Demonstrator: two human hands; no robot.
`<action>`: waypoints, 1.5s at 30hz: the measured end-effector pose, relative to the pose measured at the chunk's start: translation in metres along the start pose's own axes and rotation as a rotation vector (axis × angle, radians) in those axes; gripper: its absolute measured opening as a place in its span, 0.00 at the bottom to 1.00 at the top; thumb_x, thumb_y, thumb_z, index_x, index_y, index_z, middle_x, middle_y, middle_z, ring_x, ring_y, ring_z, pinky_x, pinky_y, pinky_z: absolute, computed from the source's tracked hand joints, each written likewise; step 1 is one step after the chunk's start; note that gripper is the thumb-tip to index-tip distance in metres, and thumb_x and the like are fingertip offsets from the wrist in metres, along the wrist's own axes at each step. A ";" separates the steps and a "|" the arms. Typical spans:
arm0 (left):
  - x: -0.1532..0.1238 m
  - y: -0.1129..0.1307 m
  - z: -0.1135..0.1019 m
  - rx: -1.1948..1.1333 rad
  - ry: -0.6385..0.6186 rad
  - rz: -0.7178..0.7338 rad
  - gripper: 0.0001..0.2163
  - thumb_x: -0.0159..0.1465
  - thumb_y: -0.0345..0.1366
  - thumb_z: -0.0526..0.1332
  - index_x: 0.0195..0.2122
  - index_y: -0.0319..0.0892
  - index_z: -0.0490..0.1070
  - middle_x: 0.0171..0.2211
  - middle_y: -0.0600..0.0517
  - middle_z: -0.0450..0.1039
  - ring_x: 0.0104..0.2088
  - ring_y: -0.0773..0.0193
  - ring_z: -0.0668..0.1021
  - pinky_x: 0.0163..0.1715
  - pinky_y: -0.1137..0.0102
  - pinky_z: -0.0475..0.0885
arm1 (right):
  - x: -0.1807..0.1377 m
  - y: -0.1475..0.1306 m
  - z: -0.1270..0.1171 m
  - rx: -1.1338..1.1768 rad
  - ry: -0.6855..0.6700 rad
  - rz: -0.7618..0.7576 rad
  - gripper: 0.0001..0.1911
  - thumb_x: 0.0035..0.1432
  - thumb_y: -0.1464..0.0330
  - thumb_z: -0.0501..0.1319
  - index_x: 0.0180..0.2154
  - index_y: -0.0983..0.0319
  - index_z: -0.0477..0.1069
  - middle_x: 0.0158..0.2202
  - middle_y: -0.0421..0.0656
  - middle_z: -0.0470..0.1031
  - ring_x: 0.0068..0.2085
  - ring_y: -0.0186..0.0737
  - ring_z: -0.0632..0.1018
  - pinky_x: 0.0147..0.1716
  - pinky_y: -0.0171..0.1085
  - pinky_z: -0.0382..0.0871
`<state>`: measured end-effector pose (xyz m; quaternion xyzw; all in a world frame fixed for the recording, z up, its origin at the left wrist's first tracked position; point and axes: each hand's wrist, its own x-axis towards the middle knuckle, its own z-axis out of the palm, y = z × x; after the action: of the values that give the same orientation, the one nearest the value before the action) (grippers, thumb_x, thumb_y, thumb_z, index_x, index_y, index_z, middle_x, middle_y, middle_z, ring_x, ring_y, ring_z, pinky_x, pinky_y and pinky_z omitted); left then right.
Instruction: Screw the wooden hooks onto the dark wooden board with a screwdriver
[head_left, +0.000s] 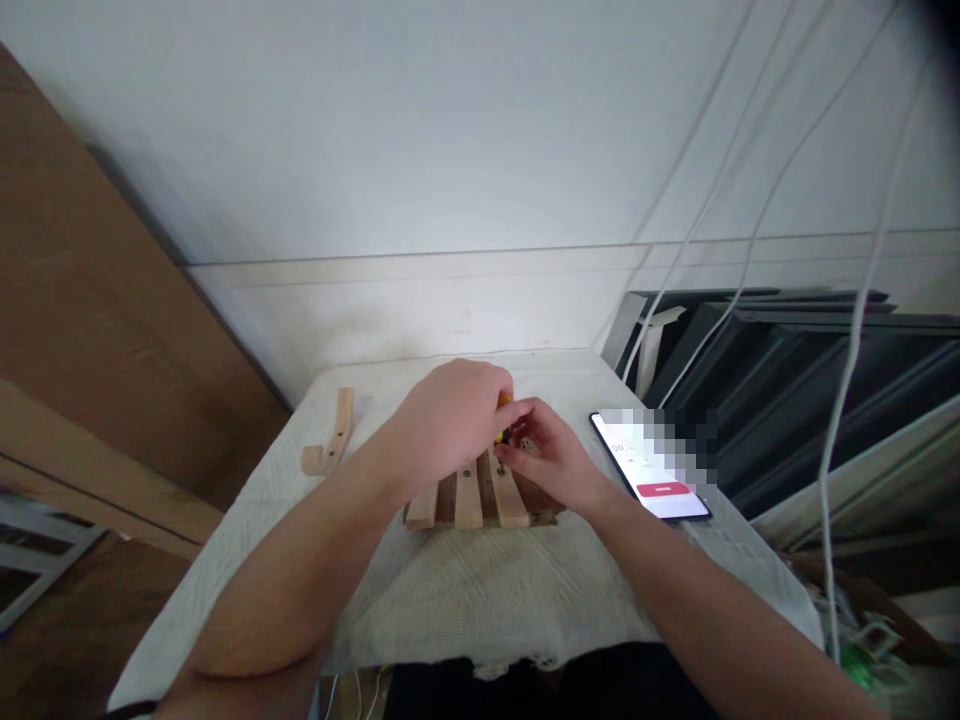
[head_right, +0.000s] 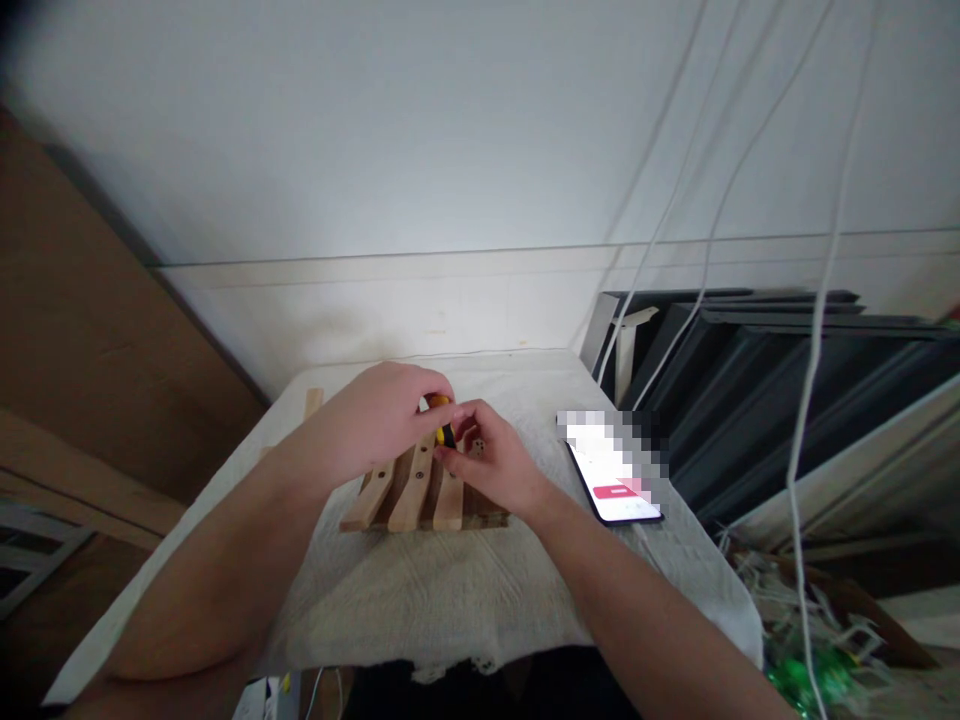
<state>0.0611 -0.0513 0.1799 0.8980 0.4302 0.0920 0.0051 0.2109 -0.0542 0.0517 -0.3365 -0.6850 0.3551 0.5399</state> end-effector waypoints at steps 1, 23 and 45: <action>-0.001 0.001 0.000 -0.026 0.000 0.022 0.14 0.65 0.40 0.52 0.35 0.43 0.77 0.31 0.49 0.78 0.31 0.62 0.76 0.30 0.69 0.65 | 0.000 0.000 -0.001 0.015 -0.003 0.006 0.09 0.53 0.69 0.63 0.38 0.57 0.67 0.36 0.40 0.71 0.35 0.36 0.73 0.37 0.39 0.69; 0.003 0.010 0.001 0.038 0.033 -0.098 0.25 0.64 0.57 0.50 0.32 0.41 0.76 0.29 0.46 0.76 0.29 0.59 0.75 0.28 0.67 0.65 | 0.005 0.014 0.002 -0.002 0.104 0.091 0.14 0.50 0.61 0.67 0.34 0.57 0.64 0.32 0.38 0.69 0.36 0.38 0.72 0.35 0.39 0.68; 0.002 0.013 0.003 0.156 0.062 -0.100 0.19 0.65 0.49 0.53 0.39 0.42 0.77 0.34 0.44 0.77 0.35 0.53 0.78 0.34 0.63 0.68 | 0.007 -0.003 -0.009 -0.154 -0.036 0.139 0.11 0.49 0.62 0.67 0.33 0.59 0.68 0.30 0.38 0.71 0.30 0.35 0.70 0.32 0.37 0.65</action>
<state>0.0724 -0.0579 0.1783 0.8699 0.4801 0.0859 -0.0735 0.2178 -0.0486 0.0596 -0.4173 -0.6947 0.3443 0.4741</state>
